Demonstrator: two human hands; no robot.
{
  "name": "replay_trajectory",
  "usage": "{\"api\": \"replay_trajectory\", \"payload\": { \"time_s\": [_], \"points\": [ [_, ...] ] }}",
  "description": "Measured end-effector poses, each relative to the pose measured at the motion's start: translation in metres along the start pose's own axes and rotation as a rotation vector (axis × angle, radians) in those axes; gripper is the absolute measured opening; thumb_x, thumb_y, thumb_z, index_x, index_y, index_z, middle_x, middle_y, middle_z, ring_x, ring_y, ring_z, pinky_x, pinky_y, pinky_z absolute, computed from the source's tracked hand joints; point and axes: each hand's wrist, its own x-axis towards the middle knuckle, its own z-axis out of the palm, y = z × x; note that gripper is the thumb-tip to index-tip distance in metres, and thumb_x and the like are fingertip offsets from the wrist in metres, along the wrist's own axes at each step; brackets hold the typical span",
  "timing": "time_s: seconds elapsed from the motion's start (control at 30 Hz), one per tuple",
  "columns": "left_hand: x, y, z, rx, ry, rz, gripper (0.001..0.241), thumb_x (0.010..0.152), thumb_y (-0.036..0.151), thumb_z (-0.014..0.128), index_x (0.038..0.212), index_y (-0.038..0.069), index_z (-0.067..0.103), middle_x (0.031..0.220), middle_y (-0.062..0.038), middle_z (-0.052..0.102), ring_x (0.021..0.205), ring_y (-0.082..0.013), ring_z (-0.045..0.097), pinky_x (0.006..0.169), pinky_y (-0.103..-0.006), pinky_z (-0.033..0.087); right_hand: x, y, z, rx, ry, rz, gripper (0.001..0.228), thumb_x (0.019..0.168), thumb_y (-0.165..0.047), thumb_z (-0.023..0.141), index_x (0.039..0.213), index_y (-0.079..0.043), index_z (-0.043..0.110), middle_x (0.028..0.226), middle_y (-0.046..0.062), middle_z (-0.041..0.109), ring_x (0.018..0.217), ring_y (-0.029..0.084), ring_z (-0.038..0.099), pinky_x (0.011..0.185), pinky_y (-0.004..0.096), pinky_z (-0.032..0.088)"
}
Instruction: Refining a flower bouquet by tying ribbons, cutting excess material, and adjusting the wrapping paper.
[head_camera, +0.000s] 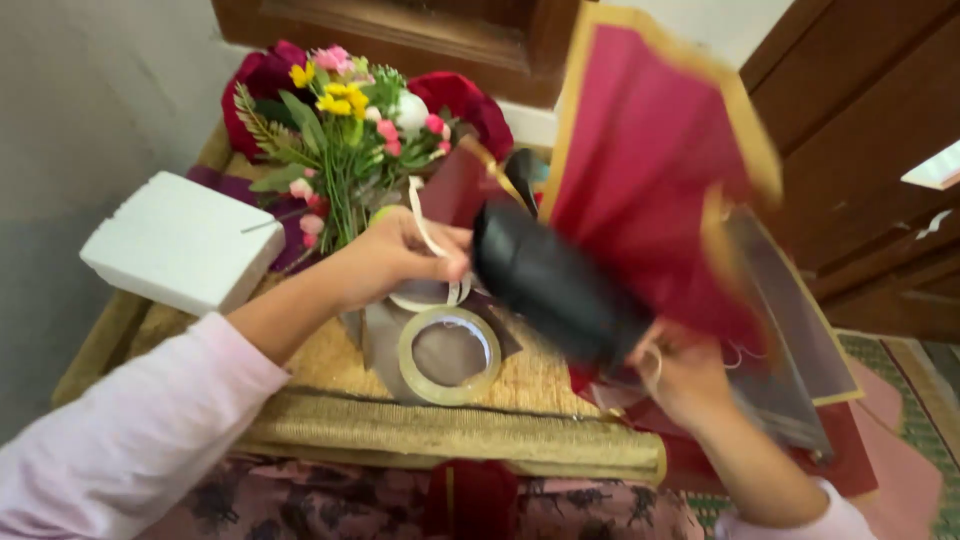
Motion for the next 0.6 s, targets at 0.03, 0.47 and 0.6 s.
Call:
{"api": "replay_trajectory", "payload": {
  "time_s": [0.03, 0.47, 0.6],
  "points": [
    [-0.001, -0.001, -0.002, -0.004, -0.001, -0.009, 0.026, 0.068, 0.009, 0.092, 0.092, 0.007, 0.082, 0.114, -0.012, 0.079, 0.099, -0.0163, 0.070, 0.090, -0.0360, 0.058, -0.024, -0.046, -0.009, -0.001, -0.003, 0.010, 0.022, 0.072, -0.036, 0.087, 0.069, -0.016, 0.079, 0.062, 0.004, 0.072, 0.057, 0.015, 0.066, 0.058, 0.028, 0.055],
    [0.020, 0.030, 0.017, -0.011, -0.223, -0.347, 0.023, 0.097, 0.013, 0.068, 0.104, -0.008, 0.072, 0.094, -0.014, 0.076, 0.094, -0.0167, 0.075, 0.094, -0.0339, 0.061, -0.059, 0.169, -0.030, -0.105, -0.025, -0.174, 0.026, 0.096, -0.021, 0.059, 0.107, 0.001, 0.068, 0.104, 0.016, 0.073, 0.096, 0.028, 0.069, 0.094, 0.040, 0.052],
    [0.040, 0.025, 0.017, 0.246, -0.338, -0.437, 0.022, 0.100, 0.024, 0.064, 0.106, 0.006, 0.073, 0.077, -0.013, 0.075, 0.079, -0.0160, 0.077, 0.084, -0.0299, 0.064, -0.030, 0.151, -0.032, 0.138, -0.176, -0.284, 0.016, 0.091, -0.015, 0.070, 0.088, 0.001, 0.073, 0.099, 0.019, 0.076, 0.095, 0.030, 0.072, 0.097, 0.044, 0.054]
  ]
}}
